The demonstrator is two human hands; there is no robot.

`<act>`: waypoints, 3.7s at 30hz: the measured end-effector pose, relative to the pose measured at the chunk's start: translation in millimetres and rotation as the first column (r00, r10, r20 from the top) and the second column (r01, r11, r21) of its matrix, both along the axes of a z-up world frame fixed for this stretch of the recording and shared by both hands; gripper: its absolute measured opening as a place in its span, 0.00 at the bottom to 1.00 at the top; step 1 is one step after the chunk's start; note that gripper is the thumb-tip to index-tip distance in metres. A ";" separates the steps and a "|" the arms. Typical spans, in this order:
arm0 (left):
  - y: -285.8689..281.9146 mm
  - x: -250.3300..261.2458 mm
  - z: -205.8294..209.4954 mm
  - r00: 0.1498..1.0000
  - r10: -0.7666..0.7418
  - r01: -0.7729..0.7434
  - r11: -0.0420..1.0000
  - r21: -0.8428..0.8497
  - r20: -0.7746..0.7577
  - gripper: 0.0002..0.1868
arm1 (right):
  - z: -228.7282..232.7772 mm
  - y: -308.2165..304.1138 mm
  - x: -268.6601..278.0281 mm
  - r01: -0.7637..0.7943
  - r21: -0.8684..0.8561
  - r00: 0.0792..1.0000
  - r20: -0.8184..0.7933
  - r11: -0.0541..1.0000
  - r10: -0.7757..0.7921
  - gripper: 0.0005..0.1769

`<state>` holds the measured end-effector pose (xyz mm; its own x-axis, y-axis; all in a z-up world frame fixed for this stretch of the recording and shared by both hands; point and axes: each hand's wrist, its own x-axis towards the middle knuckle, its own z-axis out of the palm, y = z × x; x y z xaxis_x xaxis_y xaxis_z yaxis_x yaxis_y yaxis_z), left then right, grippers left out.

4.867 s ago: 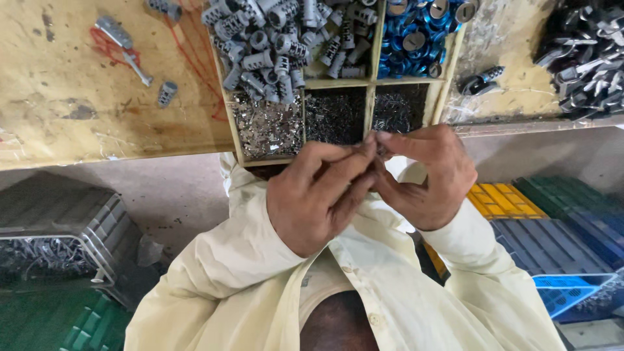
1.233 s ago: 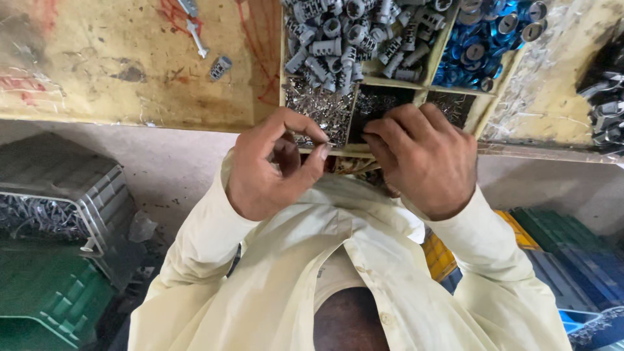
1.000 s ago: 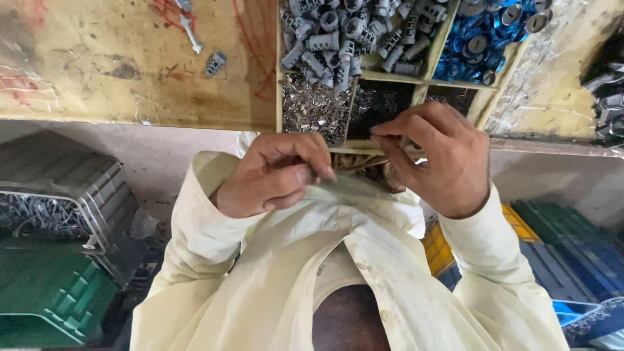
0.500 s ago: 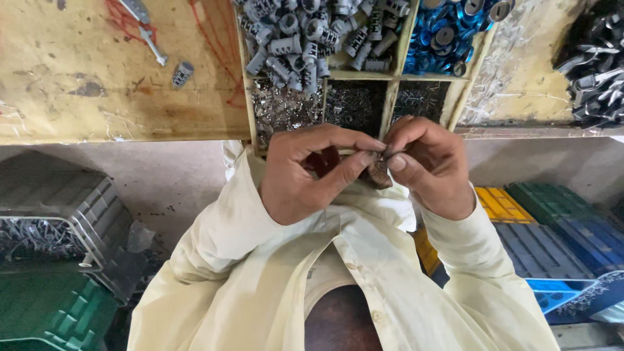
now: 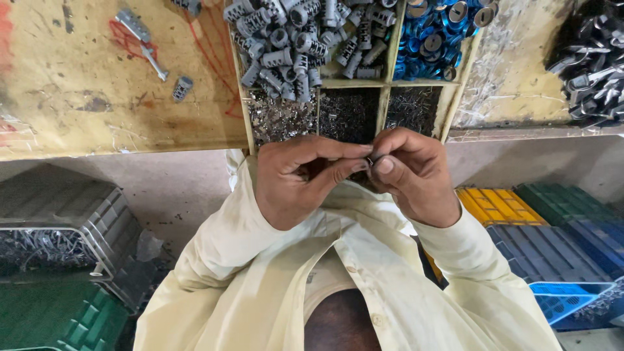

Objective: The person repeatedly picks small metal parts from a compartmentalized tray and assembles them by hand into small cylindrical units with blue caps. The assembled units are placed into a separate compartment of the tray.

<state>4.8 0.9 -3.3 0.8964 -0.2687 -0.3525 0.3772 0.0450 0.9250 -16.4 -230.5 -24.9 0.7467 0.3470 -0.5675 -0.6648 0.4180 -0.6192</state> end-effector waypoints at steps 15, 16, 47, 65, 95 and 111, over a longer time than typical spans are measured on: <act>7.5 4.7 0.6 0.988 -0.057 0.053 0.998 -0.031 -0.146 0.08 | 14.3 0.5 26.6 -0.112 -0.529 0.874 0.350 0.841 0.337 0.04; 7.2 3.7 -0.6 0.990 -0.036 0.026 0.997 -0.077 -0.133 0.07 | 14.2 0.6 25.8 -0.112 -0.498 0.894 0.328 0.860 0.306 0.04; 13.4 16.0 12.2 0.972 -0.170 0.115 0.944 0.309 0.160 0.10 | 55.3 16.8 61.7 0.035 -0.930 0.524 0.329 0.366 0.786 0.12; -12.3 8.1 -4.6 0.988 -0.150 0.139 0.964 -0.225 -0.031 0.08 | 33.1 -29.7 25.2 0.093 -0.971 0.764 0.211 0.219 0.609 0.06; -51.7 -3.4 -13.4 0.954 -0.080 -0.063 0.888 -0.455 -0.288 0.08 | 7.3 -32.8 -11.1 0.307 -0.636 0.853 0.514 0.708 0.092 0.04; -61.2 -7.3 -18.5 0.942 -0.096 -0.076 0.873 -0.482 -0.322 0.10 | -0.4 -9.5 -29.5 0.449 -0.623 0.791 0.611 0.640 0.040 0.07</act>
<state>-2.5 -60.3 -21.8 0.7496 -0.4888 -0.4463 0.6544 0.4459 0.6106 -45.9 -240.0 -25.3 0.9823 -0.1836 -0.0369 -0.0801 -0.2339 -0.9690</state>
